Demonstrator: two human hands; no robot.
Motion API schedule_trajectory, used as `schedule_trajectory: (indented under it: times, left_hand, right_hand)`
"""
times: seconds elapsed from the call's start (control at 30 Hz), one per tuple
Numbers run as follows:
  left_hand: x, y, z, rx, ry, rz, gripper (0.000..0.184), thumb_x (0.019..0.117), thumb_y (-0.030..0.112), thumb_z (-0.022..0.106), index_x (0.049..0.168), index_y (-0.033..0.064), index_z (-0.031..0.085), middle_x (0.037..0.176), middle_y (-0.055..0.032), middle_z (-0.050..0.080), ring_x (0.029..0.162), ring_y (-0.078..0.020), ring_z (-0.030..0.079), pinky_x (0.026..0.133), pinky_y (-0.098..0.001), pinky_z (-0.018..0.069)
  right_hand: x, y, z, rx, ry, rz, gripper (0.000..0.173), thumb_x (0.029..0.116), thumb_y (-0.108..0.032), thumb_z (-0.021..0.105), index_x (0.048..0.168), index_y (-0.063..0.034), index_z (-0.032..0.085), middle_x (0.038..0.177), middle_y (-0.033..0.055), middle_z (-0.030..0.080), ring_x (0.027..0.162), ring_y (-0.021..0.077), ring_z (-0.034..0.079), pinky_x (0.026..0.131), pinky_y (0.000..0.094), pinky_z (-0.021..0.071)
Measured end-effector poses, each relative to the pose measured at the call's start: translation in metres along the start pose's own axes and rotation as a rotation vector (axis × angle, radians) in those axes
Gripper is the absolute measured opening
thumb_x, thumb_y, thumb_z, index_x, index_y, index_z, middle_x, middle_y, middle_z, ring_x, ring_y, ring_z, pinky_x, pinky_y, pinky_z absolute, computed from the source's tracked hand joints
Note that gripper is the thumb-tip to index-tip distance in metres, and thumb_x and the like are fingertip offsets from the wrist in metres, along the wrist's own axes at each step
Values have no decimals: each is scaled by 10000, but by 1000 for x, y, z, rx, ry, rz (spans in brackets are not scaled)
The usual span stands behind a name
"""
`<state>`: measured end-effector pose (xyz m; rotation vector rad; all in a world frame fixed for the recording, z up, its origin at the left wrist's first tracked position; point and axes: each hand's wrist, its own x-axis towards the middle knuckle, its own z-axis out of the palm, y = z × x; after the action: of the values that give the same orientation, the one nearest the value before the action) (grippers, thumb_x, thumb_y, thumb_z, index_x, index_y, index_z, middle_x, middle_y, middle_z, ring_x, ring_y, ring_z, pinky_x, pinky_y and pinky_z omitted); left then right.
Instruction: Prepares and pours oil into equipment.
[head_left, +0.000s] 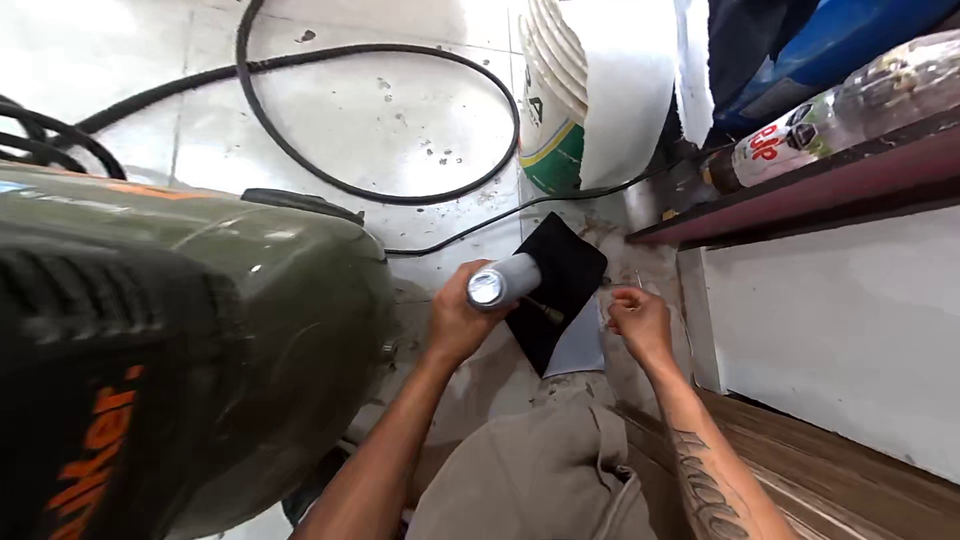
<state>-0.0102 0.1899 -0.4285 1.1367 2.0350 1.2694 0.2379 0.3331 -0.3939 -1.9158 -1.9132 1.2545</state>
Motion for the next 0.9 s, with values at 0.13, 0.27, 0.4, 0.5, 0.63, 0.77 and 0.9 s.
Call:
schedule_trajectory:
  times: [0.13,0.27,0.4,0.5,0.63,0.77,0.9]
  left_hand:
    - [-22,-21,-5,153,173,-27,673,691,278,934,1266,59,662,1205,-112,712,1092,-222,705,975,-491,570]
    - [-34,-43,4,195,204,-81,678,711,311,927,1279,64,652,1203,-110,714,1092,-225,707,973,-489,575]
    - [-29,-33,7,222,187,-125,700,710,256,938,1303,59,623,1199,-141,705,1074,-286,709,941,-547,574]
    - [-25,-32,5,199,160,-144,733,694,285,949,1310,76,610,1187,-135,704,1058,-279,709,925,-552,575]
    - [-23,-30,-4,103,128,-59,838,731,419,910,1416,91,556,1362,-97,627,1242,-196,622,1066,-437,528]
    - [-15,-32,-3,-26,96,34,662,765,363,895,1309,73,654,1358,-63,654,1268,-149,620,1089,-377,527]
    - [-18,-40,0,-60,122,72,624,767,283,910,1284,42,657,1351,-85,657,1277,-164,617,1105,-386,522]
  right_hand:
    - [-3,-16,28,130,-30,-95,137,938,-138,745,1070,-102,744,874,40,756,692,176,725,622,397,632]
    - [-5,-73,19,397,90,-422,165,894,-75,766,1056,-52,747,869,43,758,682,145,721,585,314,636]
    - [27,-51,40,14,-10,-342,153,925,-142,731,1064,-82,748,897,38,751,761,160,721,705,406,626]
    - [41,-5,88,-376,-193,-293,242,952,-212,703,1155,-87,741,1029,119,747,957,300,721,842,556,587]
    - [35,24,130,-752,-379,-271,339,966,-270,702,1273,-132,663,1188,167,689,1126,395,650,861,571,556]
    - [26,16,91,-521,-308,-209,283,965,-162,652,1235,-105,714,1113,176,703,1012,364,686,837,582,563]
    - [-5,-49,24,-215,-109,-527,366,942,-290,736,1276,-141,721,1014,38,757,838,159,721,742,426,617]
